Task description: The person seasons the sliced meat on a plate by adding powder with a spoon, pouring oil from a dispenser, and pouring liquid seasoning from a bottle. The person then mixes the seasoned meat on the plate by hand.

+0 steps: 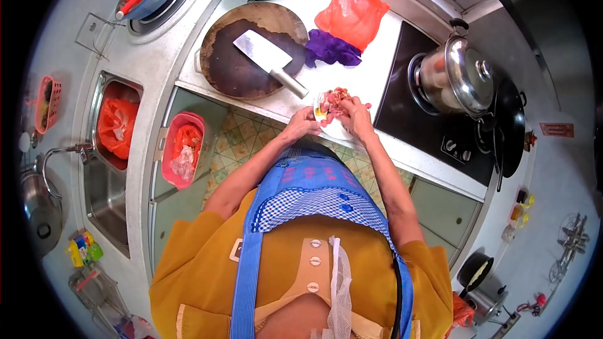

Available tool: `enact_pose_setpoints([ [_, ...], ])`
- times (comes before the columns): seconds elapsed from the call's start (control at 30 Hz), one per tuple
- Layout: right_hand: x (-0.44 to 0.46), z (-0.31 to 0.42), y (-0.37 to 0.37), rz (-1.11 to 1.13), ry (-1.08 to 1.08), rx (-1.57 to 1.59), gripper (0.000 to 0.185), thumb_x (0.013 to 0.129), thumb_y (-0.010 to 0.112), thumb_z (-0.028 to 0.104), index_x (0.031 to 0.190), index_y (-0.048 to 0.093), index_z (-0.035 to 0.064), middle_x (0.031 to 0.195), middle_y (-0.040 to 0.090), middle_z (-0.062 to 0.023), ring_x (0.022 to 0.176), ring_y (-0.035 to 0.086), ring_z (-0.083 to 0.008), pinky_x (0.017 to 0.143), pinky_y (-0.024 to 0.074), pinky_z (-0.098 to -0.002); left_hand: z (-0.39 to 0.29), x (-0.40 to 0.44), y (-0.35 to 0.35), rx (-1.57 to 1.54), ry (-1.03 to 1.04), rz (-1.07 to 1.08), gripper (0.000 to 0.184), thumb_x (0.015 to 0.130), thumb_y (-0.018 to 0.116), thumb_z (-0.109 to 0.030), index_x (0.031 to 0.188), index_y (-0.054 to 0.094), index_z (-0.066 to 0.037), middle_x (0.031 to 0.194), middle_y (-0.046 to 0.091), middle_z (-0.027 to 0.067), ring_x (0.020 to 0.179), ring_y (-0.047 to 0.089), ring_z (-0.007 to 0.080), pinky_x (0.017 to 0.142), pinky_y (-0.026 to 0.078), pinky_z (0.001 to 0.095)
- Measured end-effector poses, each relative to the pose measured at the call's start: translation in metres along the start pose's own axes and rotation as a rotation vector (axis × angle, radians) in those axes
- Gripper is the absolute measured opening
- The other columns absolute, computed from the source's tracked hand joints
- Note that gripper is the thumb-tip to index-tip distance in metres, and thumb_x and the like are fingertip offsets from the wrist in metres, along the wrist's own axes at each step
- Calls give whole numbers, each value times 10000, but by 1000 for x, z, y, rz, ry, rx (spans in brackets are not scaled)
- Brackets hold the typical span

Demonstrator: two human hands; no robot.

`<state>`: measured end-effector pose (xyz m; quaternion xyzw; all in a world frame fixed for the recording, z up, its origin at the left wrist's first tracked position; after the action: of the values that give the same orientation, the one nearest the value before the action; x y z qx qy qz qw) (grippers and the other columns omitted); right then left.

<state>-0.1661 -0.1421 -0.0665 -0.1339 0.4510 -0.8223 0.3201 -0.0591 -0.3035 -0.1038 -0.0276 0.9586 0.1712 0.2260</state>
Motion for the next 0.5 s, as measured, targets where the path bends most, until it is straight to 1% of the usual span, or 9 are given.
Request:
enact_pose_setpoints([
  [0.03, 3, 0, -5, 34, -17, 105, 375, 619, 761, 147, 968, 625, 120, 948, 553, -115, 826, 568, -290, 736, 475, -394, -1, -1, 1, 4, 4, 10, 431, 752, 586, -77, 1166, 486, -13, 953, 572, 67, 801, 567, 128, 683, 488, 250],
  [0.07, 6, -2, -12, 86, 9, 108, 211, 681, 698, 74, 887, 650, 77, 796, 590, -102, 749, 600, -235, 712, 480, -335, -3, -1, 2, 5, 3, 12, 431, 752, 586, -77, 1166, 486, -13, 953, 572, 67, 801, 567, 128, 683, 488, 250],
  [0.1, 7, -7, -12, 85, 10, 108, 211, 681, 698, 74, 887, 650, 77, 796, 590, -102, 749, 600, -235, 712, 480, -335, -4, -1, 2, 19, 5, 12, 421, 751, 588, -82, 1155, 491, -10, 945, 573, 68, 796, 569, 129, 678, 490, 249],
  [0.17, 8, -23, -12, 158, 144, 535, 179, 759, 612, 21, 937, 624, 37, 837, 615, -66, 748, 587, -153, 705, 468, -263, -6, -2, 2, 34, 8, 10, 411, 751, 590, -87, 1144, 497, -7, 936, 573, 69, 791, 572, 131, 674, 493, 248],
  [0.2, 10, -23, -18, 207, 126, 458, 206, 798, 527, -19, 981, 610, 24, 910, 621, -53, 807, 565, -106, 729, 460, -238, -6, -3, 2, 40, 7, 8, 400, 749, 592, -88, 1129, 502, -1, 930, 573, 71, 783, 572, 130, 670, 493, 247],
  [0.3, 11, -38, -17, 233, 124, 597, 249, 823, 482, -24, 1046, 582, 23, 936, 615, -53, 820, 569, -111, 747, 462, -238, -3, -1, 1, 30, 7, 1, 394, 747, 598, -72, 1121, 500, 5, 916, 579, 75, 771, 582, 136, 669, 511, 250],
  [0.33, 12, -42, -17, 280, 91, 635, 307, 843, 452, -20, 1139, 523, 17, 986, 604, -55, 864, 568, -117, 779, 456, -238, 0, 1, 0, 15, 4, -2, 400, 748, 603, -56, 1127, 492, 6, 910, 586, 75, 765, 592, 143, 673, 528, 254],
  [0.47, 8, -31, -32, 312, 159, 810, 355, 852, 469, 7, 1207, 465, 5, 1039, 588, -58, 911, 564, -127, 800, 453, -243, 9, 6, -2, -18, 18, 11, 387, 750, 616, -66, 1110, 494, 10, 901, 589, 72, 754, 590, 138, 667, 525, 252],
  [0.5, 7, -25, -36, 324, 194, 844, 375, 824, 478, -9, 1199, 467, 4, 1044, 581, -54, 929, 554, -136, 816, 444, -252, 5, 4, -1, -13, 1, 1, 398, 745, 618, -75, 1113, 495, 12, 923, 582, 74, 774, 584, 137, 676, 511, 254],
])
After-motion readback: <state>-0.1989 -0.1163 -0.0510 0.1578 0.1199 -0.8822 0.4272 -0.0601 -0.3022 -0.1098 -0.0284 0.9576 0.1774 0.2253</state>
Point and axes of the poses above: each hand's wrist, its own x-axis towards the middle knuckle, its own y-axis out of the palm, z = x × y, the point moved 1 cm from there along x, towards the middle knuckle
